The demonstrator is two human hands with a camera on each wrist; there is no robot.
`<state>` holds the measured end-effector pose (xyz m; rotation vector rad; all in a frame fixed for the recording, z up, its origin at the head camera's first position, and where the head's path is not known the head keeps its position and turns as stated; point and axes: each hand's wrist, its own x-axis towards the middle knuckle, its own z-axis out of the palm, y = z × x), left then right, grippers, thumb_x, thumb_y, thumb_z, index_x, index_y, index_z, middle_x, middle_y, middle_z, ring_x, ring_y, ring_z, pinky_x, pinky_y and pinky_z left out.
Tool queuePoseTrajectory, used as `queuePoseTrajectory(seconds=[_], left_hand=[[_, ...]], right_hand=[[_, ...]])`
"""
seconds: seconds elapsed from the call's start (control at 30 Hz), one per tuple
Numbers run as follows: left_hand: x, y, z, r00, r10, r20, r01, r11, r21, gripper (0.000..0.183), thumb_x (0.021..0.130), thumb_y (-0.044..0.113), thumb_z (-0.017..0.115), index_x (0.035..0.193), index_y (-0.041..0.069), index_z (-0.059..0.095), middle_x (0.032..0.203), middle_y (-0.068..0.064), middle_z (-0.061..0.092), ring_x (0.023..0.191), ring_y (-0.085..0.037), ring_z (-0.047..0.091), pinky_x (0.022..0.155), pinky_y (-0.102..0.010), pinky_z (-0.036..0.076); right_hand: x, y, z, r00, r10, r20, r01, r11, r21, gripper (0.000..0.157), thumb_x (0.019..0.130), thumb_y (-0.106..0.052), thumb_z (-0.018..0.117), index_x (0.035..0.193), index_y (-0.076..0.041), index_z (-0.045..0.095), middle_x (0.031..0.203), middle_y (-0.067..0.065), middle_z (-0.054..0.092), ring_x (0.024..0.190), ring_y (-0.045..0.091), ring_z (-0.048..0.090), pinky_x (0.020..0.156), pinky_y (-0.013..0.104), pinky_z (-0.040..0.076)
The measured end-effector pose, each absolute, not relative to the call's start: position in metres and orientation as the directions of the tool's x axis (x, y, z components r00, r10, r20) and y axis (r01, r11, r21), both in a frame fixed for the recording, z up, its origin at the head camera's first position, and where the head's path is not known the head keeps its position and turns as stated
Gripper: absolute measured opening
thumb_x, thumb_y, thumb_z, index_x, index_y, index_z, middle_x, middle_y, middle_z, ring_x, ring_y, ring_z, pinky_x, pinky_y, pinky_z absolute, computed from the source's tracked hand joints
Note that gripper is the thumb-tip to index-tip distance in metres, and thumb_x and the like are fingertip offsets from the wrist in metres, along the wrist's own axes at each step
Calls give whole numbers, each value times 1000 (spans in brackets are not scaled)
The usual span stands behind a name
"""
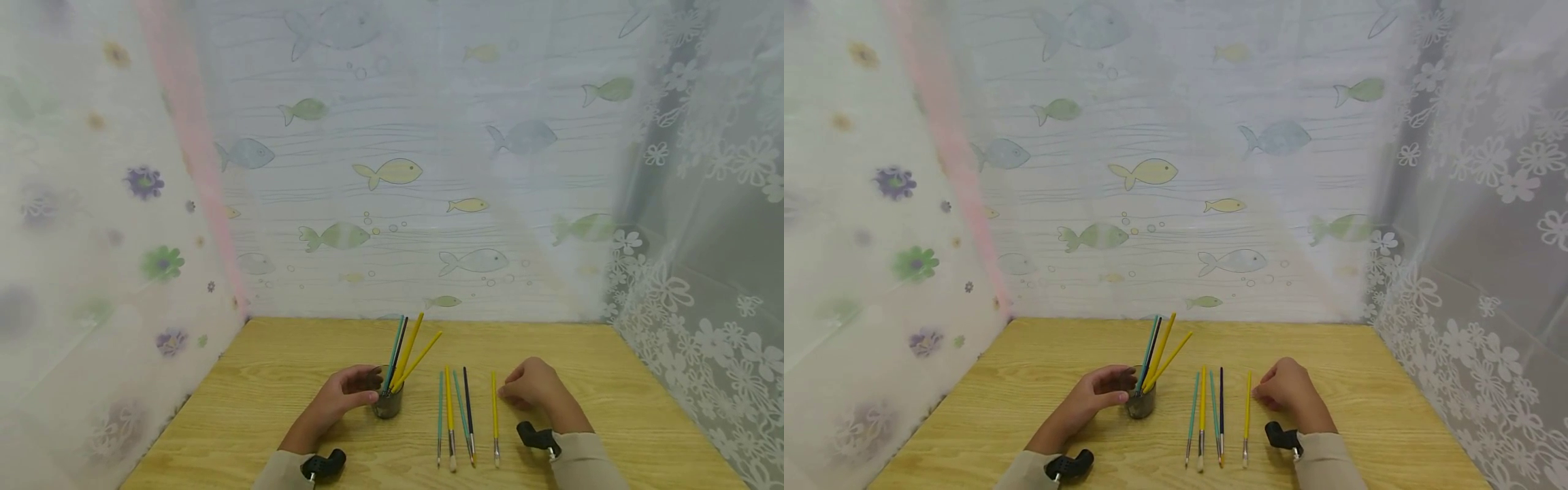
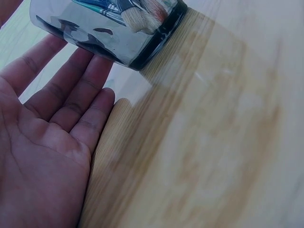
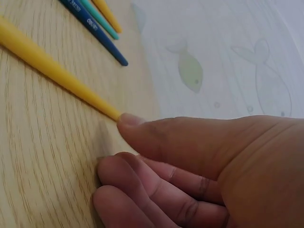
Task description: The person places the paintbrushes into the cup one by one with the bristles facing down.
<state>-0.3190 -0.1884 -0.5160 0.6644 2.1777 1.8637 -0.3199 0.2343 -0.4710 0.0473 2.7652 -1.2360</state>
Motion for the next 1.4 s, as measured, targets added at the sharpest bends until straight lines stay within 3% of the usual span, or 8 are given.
queuePoseTrajectory(seconds=[0.3,0.4,0.87,1.03,1.4], left_hand=[[-318,-188,-515,-886,448,120,199,132,971,52,101,17,69,151,11,52,146,-17,58,132,-32,59,99,-28,54],[-318,-188,-515,-889,445,112,194,143,971,52,102,18,68,151,12,52,146,-16,59,131,-31,59,99,-28,54],[-320,-189,-517,-886,450,109,187,134,973,53,101,18,69,151,12,52,147,-17,58,132,-30,59,100,-28,54],[-319,-189,-516,-882,458,116,193,125,973,53,102,18,68,151,12,52,147,-17,58,134,-33,58,100,-28,54],[-319,-188,-517,-885,451,112,188,128,974,53,102,17,68,151,10,51,147,-18,58,134,-33,58,100,-27,54]], right_hand=[[-317,219,-476,-993,-73,-92,21,661,-750,24,83,-17,88,66,-4,77,59,7,69,52,18,62,53,32,55],[-316,212,-477,-994,-80,-77,4,671,-741,22,81,-13,88,65,-4,76,57,6,68,50,18,61,52,32,55],[-315,204,-475,-990,-61,-126,56,647,-761,8,82,-6,79,75,-3,78,67,8,71,59,20,68,56,34,60],[-317,205,-474,-990,-68,-126,56,626,-778,12,86,-7,71,78,-1,78,71,8,71,62,19,68,57,33,60],[-317,204,-469,-992,-54,-111,61,572,-818,18,94,-11,67,89,2,80,76,11,74,63,21,70,58,36,61]])
